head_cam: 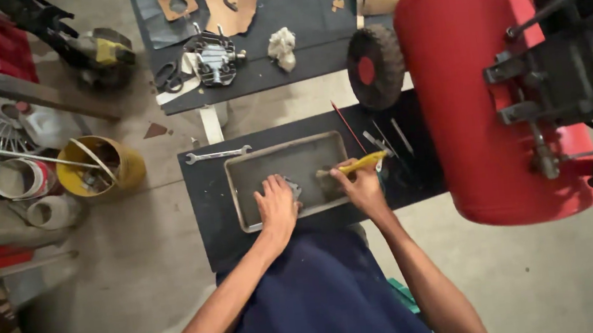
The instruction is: Cleaning a metal plate using a brush and a cloth
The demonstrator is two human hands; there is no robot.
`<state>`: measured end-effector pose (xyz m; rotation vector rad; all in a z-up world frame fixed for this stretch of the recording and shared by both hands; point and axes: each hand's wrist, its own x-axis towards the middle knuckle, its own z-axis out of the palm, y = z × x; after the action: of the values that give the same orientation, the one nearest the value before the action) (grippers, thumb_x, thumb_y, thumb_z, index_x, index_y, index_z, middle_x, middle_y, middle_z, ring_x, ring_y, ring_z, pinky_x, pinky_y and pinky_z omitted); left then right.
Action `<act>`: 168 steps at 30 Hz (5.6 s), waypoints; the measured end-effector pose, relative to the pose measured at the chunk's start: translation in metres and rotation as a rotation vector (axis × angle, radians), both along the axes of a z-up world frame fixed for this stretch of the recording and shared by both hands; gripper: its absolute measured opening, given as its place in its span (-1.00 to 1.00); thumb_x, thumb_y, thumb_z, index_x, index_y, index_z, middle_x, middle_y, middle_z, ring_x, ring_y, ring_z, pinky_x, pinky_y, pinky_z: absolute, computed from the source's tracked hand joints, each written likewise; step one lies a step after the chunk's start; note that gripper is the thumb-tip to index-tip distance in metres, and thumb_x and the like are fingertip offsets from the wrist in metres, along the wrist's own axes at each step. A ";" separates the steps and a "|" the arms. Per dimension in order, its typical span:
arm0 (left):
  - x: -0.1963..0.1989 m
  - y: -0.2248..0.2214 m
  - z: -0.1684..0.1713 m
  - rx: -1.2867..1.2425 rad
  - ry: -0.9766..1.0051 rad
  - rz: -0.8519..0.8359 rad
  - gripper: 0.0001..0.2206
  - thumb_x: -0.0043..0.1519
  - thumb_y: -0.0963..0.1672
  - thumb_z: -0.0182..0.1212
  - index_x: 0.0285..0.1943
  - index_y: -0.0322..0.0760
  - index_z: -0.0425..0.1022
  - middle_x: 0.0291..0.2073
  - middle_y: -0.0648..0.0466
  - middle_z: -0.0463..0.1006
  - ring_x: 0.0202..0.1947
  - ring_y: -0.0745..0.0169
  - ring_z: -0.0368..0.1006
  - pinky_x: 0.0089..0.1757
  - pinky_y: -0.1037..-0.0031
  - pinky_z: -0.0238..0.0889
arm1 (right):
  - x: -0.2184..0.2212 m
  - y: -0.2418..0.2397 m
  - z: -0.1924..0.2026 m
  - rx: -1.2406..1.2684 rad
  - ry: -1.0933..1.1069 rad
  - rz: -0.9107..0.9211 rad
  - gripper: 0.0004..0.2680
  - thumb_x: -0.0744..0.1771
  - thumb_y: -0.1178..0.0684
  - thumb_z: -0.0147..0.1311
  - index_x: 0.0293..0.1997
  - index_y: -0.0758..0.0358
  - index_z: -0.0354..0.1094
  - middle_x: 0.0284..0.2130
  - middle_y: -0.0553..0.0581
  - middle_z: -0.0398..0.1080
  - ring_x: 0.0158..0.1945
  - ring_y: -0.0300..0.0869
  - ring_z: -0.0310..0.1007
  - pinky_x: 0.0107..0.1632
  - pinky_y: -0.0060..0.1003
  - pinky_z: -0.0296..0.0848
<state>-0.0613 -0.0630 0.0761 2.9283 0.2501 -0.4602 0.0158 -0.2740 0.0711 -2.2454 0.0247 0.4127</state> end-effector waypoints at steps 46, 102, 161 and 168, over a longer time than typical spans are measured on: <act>-0.010 0.062 0.093 -0.844 -0.570 0.230 -0.30 -0.14 -0.14 0.56 0.23 -0.25 0.34 0.12 -0.09 0.41 0.14 -0.20 0.45 0.11 0.09 0.39 | -0.023 0.062 0.128 0.023 -0.773 -0.195 -0.95 0.34 0.11 0.27 -0.18 0.13 0.51 -0.33 0.08 0.54 -0.24 0.04 0.55 -0.09 -0.21 0.46; -0.011 0.060 0.047 -0.682 -0.455 0.230 -0.24 -0.12 -0.04 0.54 0.32 -0.26 0.36 0.11 -0.12 0.40 0.10 -0.26 0.48 0.02 0.02 0.45 | -0.009 -0.031 0.024 0.492 0.172 -0.802 -0.71 0.39 -0.16 0.17 -0.01 0.30 0.44 -0.35 0.22 0.53 -0.38 -0.11 0.62 -0.34 -0.27 0.65; -0.014 0.089 0.048 -2.664 0.504 0.507 -0.02 -0.15 -0.04 0.46 0.50 -0.52 0.10 0.22 -0.31 0.45 0.18 -0.37 0.43 0.16 -0.17 0.25 | -0.039 -0.023 0.041 0.219 0.262 -0.479 -0.56 0.25 -0.21 0.43 0.14 0.20 0.45 -0.09 0.20 0.56 -0.23 -0.14 0.55 -0.20 -0.29 0.53; -0.007 0.083 0.067 -2.690 0.404 0.585 -0.03 -0.13 -0.12 0.48 0.52 -0.55 0.07 0.24 -0.36 0.42 0.23 -0.46 0.36 0.20 -0.14 0.19 | -0.041 0.027 0.129 0.294 0.316 -0.199 -0.75 0.32 -0.13 0.30 -0.05 0.21 0.61 -0.28 0.24 0.62 -0.29 -0.12 0.51 -0.16 -0.24 0.51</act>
<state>-0.0685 0.0204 0.1426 0.1147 0.1683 -0.4652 -0.0251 -0.2472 0.2003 -1.8508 0.3288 0.6155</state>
